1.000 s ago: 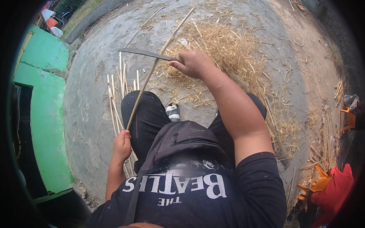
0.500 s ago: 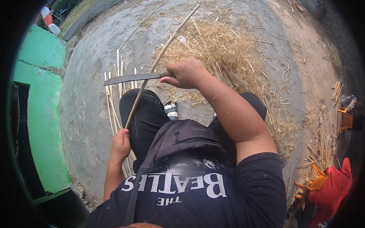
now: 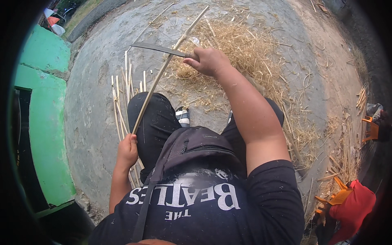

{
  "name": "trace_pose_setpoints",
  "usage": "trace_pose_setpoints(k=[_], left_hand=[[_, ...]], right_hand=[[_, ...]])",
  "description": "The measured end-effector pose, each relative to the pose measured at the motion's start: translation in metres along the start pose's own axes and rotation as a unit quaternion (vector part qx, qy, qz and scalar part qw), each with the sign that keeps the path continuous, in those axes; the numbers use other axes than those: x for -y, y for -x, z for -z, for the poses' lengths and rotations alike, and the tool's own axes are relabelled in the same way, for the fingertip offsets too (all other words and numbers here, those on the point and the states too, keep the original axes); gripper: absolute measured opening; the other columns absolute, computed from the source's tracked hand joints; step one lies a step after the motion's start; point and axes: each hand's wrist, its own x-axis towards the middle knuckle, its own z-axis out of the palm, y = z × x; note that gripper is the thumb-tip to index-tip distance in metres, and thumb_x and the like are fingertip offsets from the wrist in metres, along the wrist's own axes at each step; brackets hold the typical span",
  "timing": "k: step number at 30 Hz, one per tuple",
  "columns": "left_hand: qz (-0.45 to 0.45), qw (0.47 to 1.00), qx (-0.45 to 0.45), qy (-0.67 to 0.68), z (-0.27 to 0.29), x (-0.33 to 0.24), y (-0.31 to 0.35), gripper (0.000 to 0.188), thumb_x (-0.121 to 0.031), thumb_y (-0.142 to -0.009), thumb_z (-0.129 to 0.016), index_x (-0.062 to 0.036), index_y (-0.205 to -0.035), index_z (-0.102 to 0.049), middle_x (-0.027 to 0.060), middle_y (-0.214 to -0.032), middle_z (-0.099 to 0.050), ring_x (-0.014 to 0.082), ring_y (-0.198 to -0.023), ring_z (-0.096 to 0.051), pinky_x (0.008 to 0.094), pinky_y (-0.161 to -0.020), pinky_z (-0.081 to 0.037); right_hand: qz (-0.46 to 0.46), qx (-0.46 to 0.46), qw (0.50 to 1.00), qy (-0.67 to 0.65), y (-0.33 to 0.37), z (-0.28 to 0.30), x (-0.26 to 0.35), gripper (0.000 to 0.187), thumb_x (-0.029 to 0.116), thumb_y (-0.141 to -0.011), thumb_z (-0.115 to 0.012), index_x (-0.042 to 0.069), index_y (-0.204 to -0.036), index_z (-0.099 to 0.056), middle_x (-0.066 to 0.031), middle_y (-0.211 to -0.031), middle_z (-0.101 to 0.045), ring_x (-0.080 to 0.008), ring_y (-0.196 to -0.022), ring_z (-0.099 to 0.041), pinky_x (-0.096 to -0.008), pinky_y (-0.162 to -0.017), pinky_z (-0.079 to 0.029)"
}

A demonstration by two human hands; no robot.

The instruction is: The person shaves a bamboo strip with a machete, bends the strip by hand, and shaves the strip again with the machete.

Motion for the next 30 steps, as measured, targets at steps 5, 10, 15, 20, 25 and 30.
trace_pose_setpoints(k=[5,10,15,20,25,30], left_hand=[[-0.012,0.999,-0.011,-0.031,-0.005,0.008,0.004,0.042,-0.033,-0.11,-0.046,0.0002,-0.084,-0.051,0.0267,-0.069,-0.057,0.0507,-0.067,-0.056,0.0518,-0.057,-0.041],[-0.004,1.0,-0.021,-0.009,-0.002,-0.001,0.005,0.043,-0.034,-0.11,-0.046,0.0002,-0.084,-0.051,0.0262,-0.069,-0.057,0.0508,-0.069,-0.057,0.0523,-0.058,-0.041],[0.007,1.0,0.008,0.02,0.002,0.002,0.001,0.044,-0.033,-0.11,-0.046,0.0011,-0.084,-0.053,0.023,-0.067,-0.056,0.0441,-0.063,-0.057,0.0463,-0.058,-0.043],[0.017,0.999,0.019,0.036,0.007,0.018,0.034,0.046,-0.037,-0.11,-0.046,0.0008,-0.084,-0.052,0.0206,-0.064,-0.053,0.0387,-0.058,-0.055,0.0445,-0.056,-0.042],[0.039,0.999,0.024,0.014,0.011,0.011,0.041,0.047,-0.037,-0.11,-0.045,0.0006,-0.083,-0.051,0.0221,-0.065,-0.053,0.0407,-0.058,-0.054,0.0453,-0.056,-0.041],[0.028,0.999,0.015,0.023,-0.003,0.032,0.047,0.047,-0.037,-0.11,-0.045,0.0008,-0.083,-0.05,0.0225,-0.066,-0.054,0.0432,-0.06,-0.055,0.0466,-0.056,-0.041]], right_hand=[[0.116,0.018,0.992,0.056,0.02,-0.004,0.029,0.06,0.068,-0.093,-0.061,0.008,-0.086,-0.062,-0.0153,-0.074,-0.067,-0.036,-0.072,-0.069,-0.0473,-0.065,-0.052],[-0.032,-0.014,0.995,-0.095,-0.005,0.005,-0.019,0.058,0.065,-0.095,-0.061,0.007,-0.088,-0.064,-0.0153,-0.076,-0.067,-0.0326,-0.073,-0.069,-0.0445,-0.066,-0.053],[-0.033,-0.027,0.999,-0.011,0.002,-0.011,-0.014,0.059,0.065,-0.095,-0.06,0.007,-0.086,-0.062,-0.0148,-0.076,-0.068,-0.0349,-0.074,-0.068,-0.0452,-0.068,-0.053],[0.139,0.043,0.988,0.053,0.02,0.01,0.02,0.057,0.065,-0.092,-0.064,0.009,-0.086,-0.06,-0.0146,-0.074,-0.065,-0.0361,-0.074,-0.067,-0.0473,-0.067,-0.051],[-0.009,0.067,0.997,0.026,0.002,0.017,-0.019,0.061,0.069,-0.092,-0.06,0.008,-0.087,-0.065,-0.0161,-0.085,-0.071,-0.0374,-0.084,-0.069,-0.0478,-0.074,-0.053],[0.108,0.06,0.991,0.053,0.025,0.009,0.034,0.06,0.068,-0.093,-0.06,0.009,-0.088,-0.064,-0.0159,-0.083,-0.07,-0.0375,-0.084,-0.069,-0.0485,-0.075,-0.053]])
